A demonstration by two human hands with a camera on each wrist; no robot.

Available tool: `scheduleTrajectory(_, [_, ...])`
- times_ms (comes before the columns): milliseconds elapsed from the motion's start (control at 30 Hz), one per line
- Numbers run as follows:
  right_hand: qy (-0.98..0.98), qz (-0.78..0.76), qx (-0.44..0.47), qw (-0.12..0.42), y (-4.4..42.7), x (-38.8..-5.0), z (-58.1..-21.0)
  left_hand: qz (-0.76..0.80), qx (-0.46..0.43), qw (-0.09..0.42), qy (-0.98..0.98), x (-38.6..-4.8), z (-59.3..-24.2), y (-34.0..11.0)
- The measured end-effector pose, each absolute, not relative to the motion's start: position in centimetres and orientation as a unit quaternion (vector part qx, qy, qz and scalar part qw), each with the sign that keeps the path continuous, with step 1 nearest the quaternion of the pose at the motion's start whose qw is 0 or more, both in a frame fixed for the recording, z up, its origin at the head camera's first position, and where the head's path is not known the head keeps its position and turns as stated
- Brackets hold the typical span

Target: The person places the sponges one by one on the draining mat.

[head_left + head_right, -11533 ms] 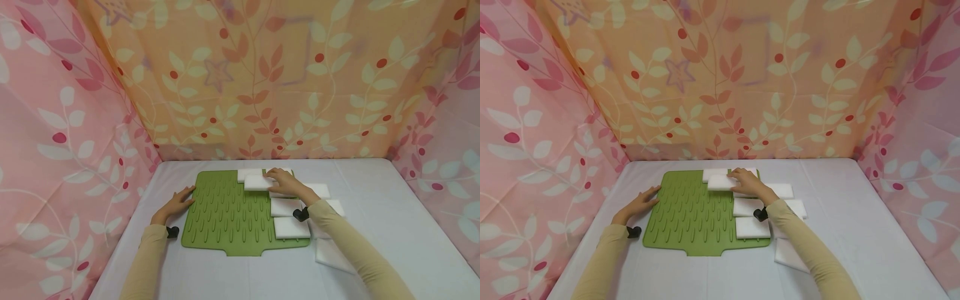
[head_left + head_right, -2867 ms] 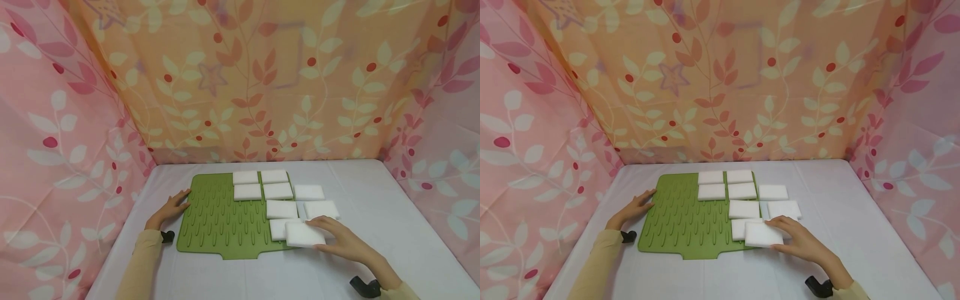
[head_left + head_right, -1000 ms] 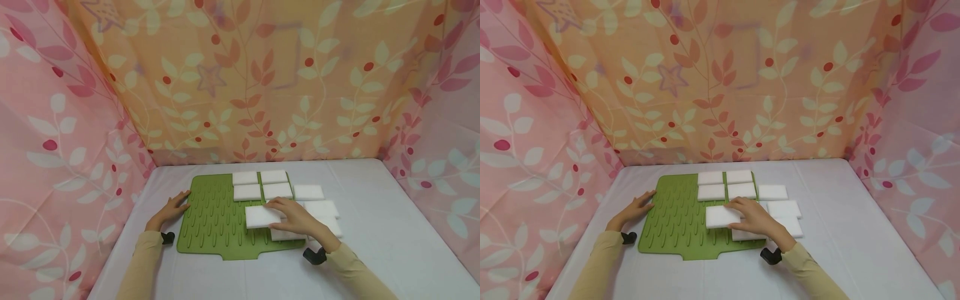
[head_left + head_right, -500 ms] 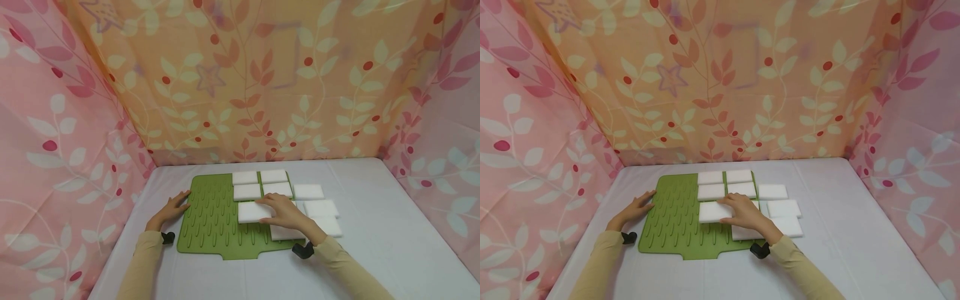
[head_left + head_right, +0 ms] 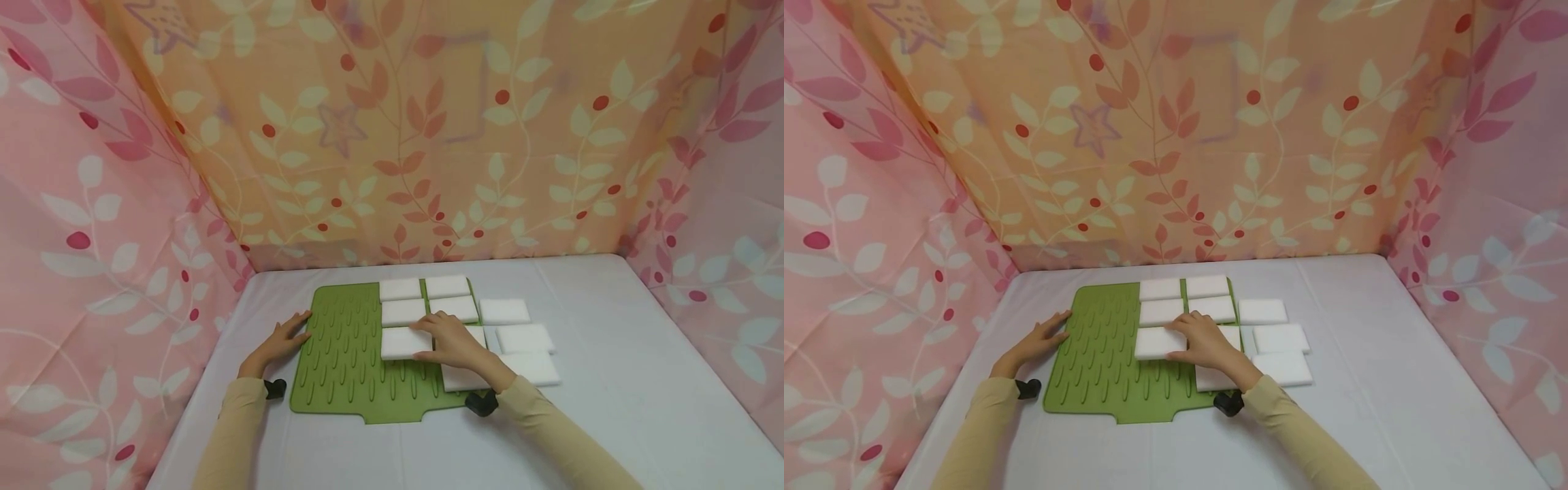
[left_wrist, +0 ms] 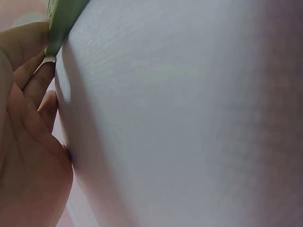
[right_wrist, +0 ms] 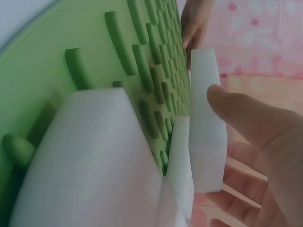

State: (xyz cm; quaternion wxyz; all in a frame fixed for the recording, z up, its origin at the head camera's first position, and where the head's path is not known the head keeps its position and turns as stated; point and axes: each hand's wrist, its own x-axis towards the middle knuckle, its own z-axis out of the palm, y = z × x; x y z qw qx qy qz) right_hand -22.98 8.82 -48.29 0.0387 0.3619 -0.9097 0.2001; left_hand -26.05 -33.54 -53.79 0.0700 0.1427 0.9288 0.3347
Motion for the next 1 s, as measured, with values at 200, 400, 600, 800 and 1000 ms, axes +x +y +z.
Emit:
scheduleTrajectory(200, [-0.917,0.188,0.351,0.037,8.1,-23.4,-48.5,0.338,0.145,0.068,0.927,-25.9,-53.6,-33.5])
scheduleTrajectory(400, [-0.923,0.174,0.341,0.034,7.6,-23.9,-49.0,0.342,0.148,0.068,0.925,-25.8,-53.3,-33.2])
scheduleTrajectory(600, [-0.926,0.174,0.334,0.034,7.4,-24.1,-49.4,0.34,0.144,0.069,0.927,-25.7,-53.2,-33.2])
scheduleTrajectory(800, [-0.931,0.163,0.326,0.031,7.3,-24.4,-49.7,0.34,0.146,0.065,0.927,-25.8,-53.3,-33.3])
scheduleTrajectory(1000, [-0.931,0.162,0.325,0.028,7.3,-24.6,-49.8,0.345,0.151,0.064,0.924,-25.7,-53.4,-33.3])
